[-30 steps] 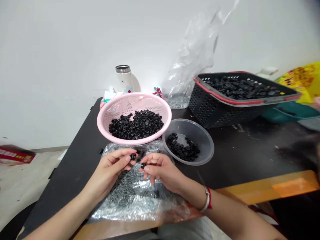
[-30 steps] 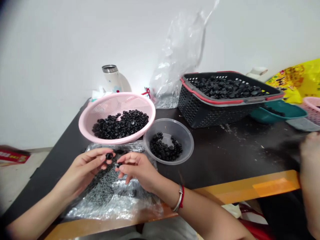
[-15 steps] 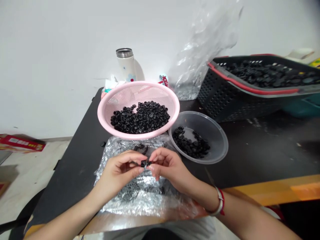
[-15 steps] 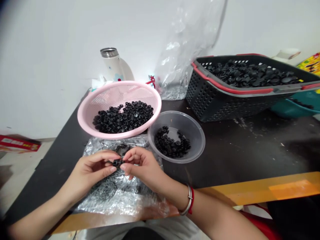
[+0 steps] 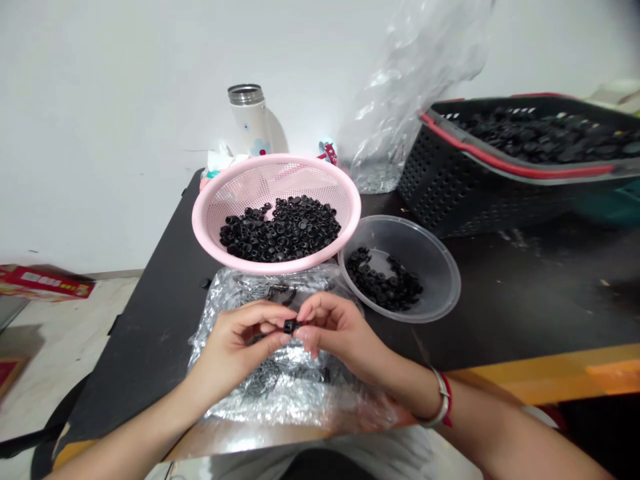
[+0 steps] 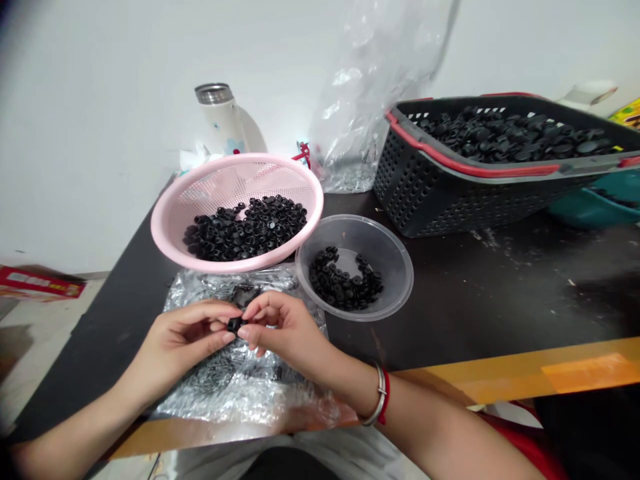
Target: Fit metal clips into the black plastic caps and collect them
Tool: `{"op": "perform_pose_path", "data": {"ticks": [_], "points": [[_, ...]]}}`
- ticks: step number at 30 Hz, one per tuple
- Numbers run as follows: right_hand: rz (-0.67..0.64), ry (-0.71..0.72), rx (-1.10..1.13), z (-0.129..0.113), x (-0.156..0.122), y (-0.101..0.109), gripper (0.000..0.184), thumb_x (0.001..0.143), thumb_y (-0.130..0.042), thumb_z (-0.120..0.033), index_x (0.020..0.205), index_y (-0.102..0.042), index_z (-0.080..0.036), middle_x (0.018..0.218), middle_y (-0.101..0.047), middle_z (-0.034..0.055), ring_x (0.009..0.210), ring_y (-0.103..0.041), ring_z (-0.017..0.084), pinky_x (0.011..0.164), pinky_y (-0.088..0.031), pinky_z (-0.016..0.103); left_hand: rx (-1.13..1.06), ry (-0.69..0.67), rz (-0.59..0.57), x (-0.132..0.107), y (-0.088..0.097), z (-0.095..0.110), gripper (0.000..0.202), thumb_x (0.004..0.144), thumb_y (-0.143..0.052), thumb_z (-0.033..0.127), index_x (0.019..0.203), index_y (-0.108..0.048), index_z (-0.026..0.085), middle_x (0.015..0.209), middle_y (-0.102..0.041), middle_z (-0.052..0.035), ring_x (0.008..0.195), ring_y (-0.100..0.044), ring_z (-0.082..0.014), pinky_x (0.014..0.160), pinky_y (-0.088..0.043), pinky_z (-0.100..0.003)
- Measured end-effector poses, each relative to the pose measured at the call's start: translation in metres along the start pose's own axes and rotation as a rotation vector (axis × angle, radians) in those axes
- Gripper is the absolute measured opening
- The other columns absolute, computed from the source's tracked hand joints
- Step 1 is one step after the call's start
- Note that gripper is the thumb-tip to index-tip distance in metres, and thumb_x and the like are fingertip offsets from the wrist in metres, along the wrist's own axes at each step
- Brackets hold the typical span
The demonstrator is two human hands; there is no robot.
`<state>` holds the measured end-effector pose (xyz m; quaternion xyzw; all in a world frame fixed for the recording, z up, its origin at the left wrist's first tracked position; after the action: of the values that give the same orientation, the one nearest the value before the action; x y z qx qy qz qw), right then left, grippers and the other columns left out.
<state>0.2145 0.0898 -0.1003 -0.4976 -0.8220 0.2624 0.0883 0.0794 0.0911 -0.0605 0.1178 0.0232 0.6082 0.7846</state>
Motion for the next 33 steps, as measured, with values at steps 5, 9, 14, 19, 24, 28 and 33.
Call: {"op": "perform_pose_path", "data": {"ticks": [5, 9, 14, 19, 24, 28, 33], "points": [[0.059, 0.082, -0.080, -0.005, 0.000, 0.003, 0.027, 0.069, -0.084, -0.026, 0.080, -0.061, -0.017, 0.068, -0.057, -0.0049, 0.055, -0.050, 0.006, 0.050, -0.041, 0.017, 0.007, 0.030, 0.000, -0.002, -0.003, 0.001, 0.030, 0.073, -0.074, 0.006, 0.095, -0.078, 0.026, 0.073, -0.074, 0.0030, 0.061, -0.065, -0.0045, 0.058, -0.052, -0.006], [0.094, 0.170, -0.193, -0.012, -0.004, 0.003, 0.024, 0.071, -0.082, -0.028, 0.077, -0.062, -0.017, 0.068, -0.058, -0.0037, 0.058, -0.048, 0.007, 0.052, -0.039, 0.018, 0.008, 0.010, -0.004, -0.003, -0.006, 0.002, 0.030, 0.073, -0.074, 0.006, 0.095, -0.078, 0.026, 0.073, -0.075, 0.0033, 0.058, -0.065, -0.0042, 0.057, -0.052, -0.006], [0.106, 0.245, -0.326, -0.018, -0.008, 0.002, 0.018, 0.076, -0.079, -0.029, 0.079, -0.065, -0.018, 0.068, -0.058, -0.0028, 0.060, -0.050, 0.008, 0.054, -0.040, 0.020, 0.045, -0.043, -0.009, -0.002, -0.009, 0.004, 0.026, 0.076, -0.073, 0.009, 0.095, -0.077, 0.026, 0.071, -0.073, 0.0038, 0.058, -0.064, -0.0037, 0.056, -0.051, -0.006], [0.069, 0.225, -0.248, -0.015, -0.008, 0.001, 0.018, 0.075, -0.079, -0.026, 0.083, -0.065, -0.018, 0.072, -0.060, -0.0024, 0.062, -0.052, 0.008, 0.054, -0.041, 0.018, 0.104, -0.122, -0.016, -0.003, -0.009, 0.006, 0.023, 0.080, -0.071, 0.013, 0.098, -0.075, 0.025, 0.073, -0.072, 0.0036, 0.059, -0.062, -0.0045, 0.055, -0.049, -0.009], [0.012, 0.057, -0.042, -0.004, -0.005, -0.001, 0.023, 0.074, -0.080, -0.024, 0.080, -0.060, -0.017, 0.066, -0.058, -0.0046, 0.052, -0.053, 0.006, 0.050, -0.044, 0.017, 0.260, -0.218, -0.021, -0.009, -0.009, 0.011, 0.018, 0.084, -0.070, 0.016, 0.099, -0.073, 0.023, 0.075, -0.068, 0.0032, 0.061, -0.059, -0.0052, 0.058, -0.048, -0.013], [-0.011, -0.049, 0.082, 0.004, -0.002, -0.002, 0.030, 0.070, -0.084, -0.023, 0.079, -0.056, -0.017, 0.060, -0.057, -0.0064, 0.048, -0.050, 0.005, 0.045, -0.045, 0.015, 0.323, -0.357, -0.003, -0.014, -0.010, 0.017, 0.021, 0.087, -0.068, 0.014, 0.107, -0.071, 0.021, 0.095, -0.066, -0.0021, 0.080, -0.062, -0.0088, 0.072, -0.052, -0.018], [-0.133, -0.154, 0.107, 0.011, -0.002, -0.007, 0.031, 0.070, -0.084, -0.024, 0.092, -0.063, -0.017, 0.070, -0.059, -0.0044, 0.054, -0.051, 0.006, 0.043, -0.046, 0.014, 0.359, -0.450, -0.005, -0.017, -0.009, 0.017, 0.019, 0.091, -0.063, 0.022, 0.108, -0.072, 0.020, 0.099, -0.054, -0.0045, 0.090, -0.057, -0.0129, 0.075, -0.050, -0.023]]}}
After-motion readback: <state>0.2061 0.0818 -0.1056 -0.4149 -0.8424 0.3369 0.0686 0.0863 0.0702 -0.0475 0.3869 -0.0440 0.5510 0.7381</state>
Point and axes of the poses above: each hand's wrist, its own x-axis towards the middle knuckle, its own y-axis out of the back of the hand, z = x × y, the point moved 7 cm from there along x, towards the middle knuckle
